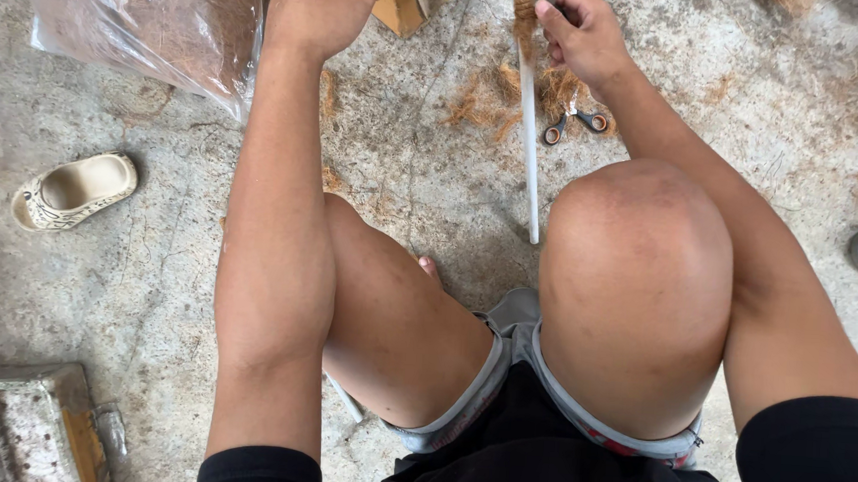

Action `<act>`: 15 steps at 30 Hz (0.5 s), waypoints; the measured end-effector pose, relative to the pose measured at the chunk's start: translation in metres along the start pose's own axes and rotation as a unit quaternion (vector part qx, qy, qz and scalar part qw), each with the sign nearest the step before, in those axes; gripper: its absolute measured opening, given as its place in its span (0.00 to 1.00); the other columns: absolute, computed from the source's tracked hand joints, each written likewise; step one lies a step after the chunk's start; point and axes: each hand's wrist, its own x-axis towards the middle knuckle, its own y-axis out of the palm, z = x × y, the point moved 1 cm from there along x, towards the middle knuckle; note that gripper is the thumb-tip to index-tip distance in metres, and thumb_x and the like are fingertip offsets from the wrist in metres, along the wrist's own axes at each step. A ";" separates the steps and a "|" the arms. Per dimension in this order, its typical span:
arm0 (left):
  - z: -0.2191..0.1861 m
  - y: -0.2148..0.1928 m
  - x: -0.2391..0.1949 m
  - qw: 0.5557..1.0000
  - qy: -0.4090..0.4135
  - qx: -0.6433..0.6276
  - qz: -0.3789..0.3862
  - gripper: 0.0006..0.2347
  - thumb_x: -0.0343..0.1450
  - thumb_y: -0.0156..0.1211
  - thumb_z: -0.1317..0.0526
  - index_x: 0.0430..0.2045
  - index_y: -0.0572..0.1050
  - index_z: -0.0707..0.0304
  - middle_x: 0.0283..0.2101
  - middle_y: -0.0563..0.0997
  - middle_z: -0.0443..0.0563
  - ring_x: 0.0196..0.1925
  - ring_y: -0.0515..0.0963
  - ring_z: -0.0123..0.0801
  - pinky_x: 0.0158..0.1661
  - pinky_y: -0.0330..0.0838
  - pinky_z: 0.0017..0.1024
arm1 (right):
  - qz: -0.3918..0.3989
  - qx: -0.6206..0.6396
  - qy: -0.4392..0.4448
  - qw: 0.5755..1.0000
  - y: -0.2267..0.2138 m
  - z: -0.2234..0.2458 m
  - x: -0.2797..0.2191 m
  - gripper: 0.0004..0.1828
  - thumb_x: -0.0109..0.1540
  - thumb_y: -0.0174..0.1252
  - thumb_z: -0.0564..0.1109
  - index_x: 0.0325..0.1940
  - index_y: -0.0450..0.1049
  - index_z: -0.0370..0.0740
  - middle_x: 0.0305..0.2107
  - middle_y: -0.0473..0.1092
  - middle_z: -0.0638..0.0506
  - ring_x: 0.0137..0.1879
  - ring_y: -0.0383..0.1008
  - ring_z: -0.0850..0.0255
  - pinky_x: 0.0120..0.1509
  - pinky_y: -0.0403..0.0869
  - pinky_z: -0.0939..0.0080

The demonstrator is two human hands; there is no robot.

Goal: The person sits on the floor and wraps coconut coir around a white plastic broom handle using a thin wire. They repeatedly pull the wire through the coir to secure it, occasionally using a tool to tighten the wrapping and scissors to cut the wire.

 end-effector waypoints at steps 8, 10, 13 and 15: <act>-0.036 0.010 -0.006 0.994 -0.047 0.036 0.092 0.13 0.76 0.64 0.54 0.45 0.79 0.65 0.40 0.85 0.52 0.41 0.84 0.33 0.42 0.76 0.34 | 0.002 0.154 -0.004 0.988 -0.009 -0.032 0.016 0.08 0.72 0.50 0.49 0.44 0.70 0.45 0.32 0.71 0.57 0.31 0.71 0.69 0.38 0.75 0.64; -0.042 0.017 -0.010 0.982 -0.126 0.016 0.139 0.13 0.76 0.60 0.53 0.46 0.77 0.62 0.41 0.85 0.51 0.40 0.83 0.35 0.43 0.76 0.34 | 0.002 0.127 0.019 0.992 -0.010 -0.044 0.031 0.10 0.73 0.50 0.50 0.41 0.69 0.44 0.31 0.70 0.57 0.31 0.70 0.68 0.38 0.74 0.63; -0.045 0.044 -0.017 0.971 -0.105 0.119 0.177 0.11 0.75 0.58 0.51 0.44 0.81 0.51 0.46 0.86 0.46 0.47 0.83 0.33 0.49 0.72 0.38 | 0.021 0.056 0.031 0.998 -0.010 -0.067 0.054 0.16 0.76 0.50 0.51 0.37 0.69 0.41 0.28 0.67 0.55 0.32 0.69 0.67 0.40 0.74 0.61; -0.040 0.071 -0.028 0.942 -0.125 0.197 0.243 0.11 0.76 0.54 0.49 0.44 0.80 0.49 0.45 0.85 0.47 0.48 0.83 0.36 0.51 0.73 0.41 | 0.060 0.045 0.013 0.997 -0.014 -0.084 0.058 0.16 0.76 0.50 0.51 0.38 0.70 0.41 0.28 0.68 0.56 0.33 0.70 0.67 0.40 0.74 0.62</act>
